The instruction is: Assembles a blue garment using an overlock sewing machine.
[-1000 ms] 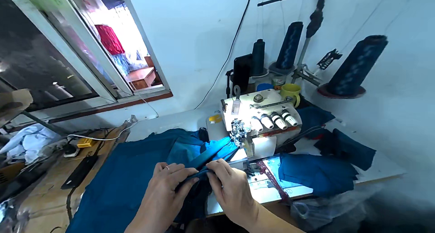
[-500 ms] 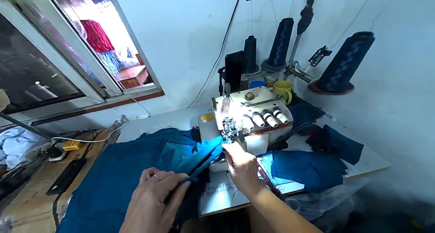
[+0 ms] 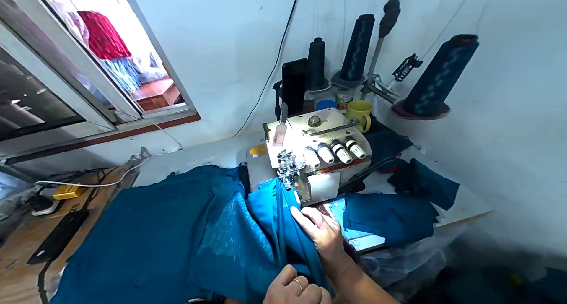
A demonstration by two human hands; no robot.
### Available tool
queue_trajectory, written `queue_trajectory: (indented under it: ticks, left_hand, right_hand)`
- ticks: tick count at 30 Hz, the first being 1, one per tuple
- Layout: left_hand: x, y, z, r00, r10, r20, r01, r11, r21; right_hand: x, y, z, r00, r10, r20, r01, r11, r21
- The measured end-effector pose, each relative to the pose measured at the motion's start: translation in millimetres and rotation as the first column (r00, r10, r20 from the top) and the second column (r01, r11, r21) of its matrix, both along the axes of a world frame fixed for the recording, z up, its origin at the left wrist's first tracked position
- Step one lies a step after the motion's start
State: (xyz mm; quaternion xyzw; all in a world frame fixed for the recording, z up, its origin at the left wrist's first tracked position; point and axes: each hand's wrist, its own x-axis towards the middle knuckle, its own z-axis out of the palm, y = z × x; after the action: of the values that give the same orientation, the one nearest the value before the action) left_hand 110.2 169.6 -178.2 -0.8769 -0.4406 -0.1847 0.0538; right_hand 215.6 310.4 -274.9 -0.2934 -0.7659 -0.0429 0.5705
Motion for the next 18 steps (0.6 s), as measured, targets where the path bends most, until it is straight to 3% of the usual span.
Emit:
queue_trajectory:
  ticks: [8, 14, 16, 18]
  left_hand:
    - [-1.0, 7.4, 1.8, 0.999, -0.001, -0.049, 0.000, 1.000, -0.022]
    - [-7.8, 36.5, -3.9, 0.984, 0.130, -0.124, -0.115, 0.987, 0.115]
    - [-12.8, 50.4, -7.2, 0.982, 0.153, -0.114, -0.133, 0.977, 0.164]
    - [-18.5, 64.6, -8.6, 0.977, 0.185, -0.108, -0.160, 0.966, 0.205]
  right_hand:
    - [-0.8, -2.4, 0.1, 1.000, 0.007, 0.011, -0.006, 0.999, -0.053]
    - [-3.8, 2.3, -0.5, 0.999, 0.034, 0.003, -0.033, 0.997, -0.074]
    - [-5.4, -1.1, -1.3, 0.995, 0.076, -0.065, -0.085, 0.985, -0.147]
    - [-12.3, -12.3, -1.6, 0.964, 0.091, -0.251, -0.166, 0.939, -0.300]
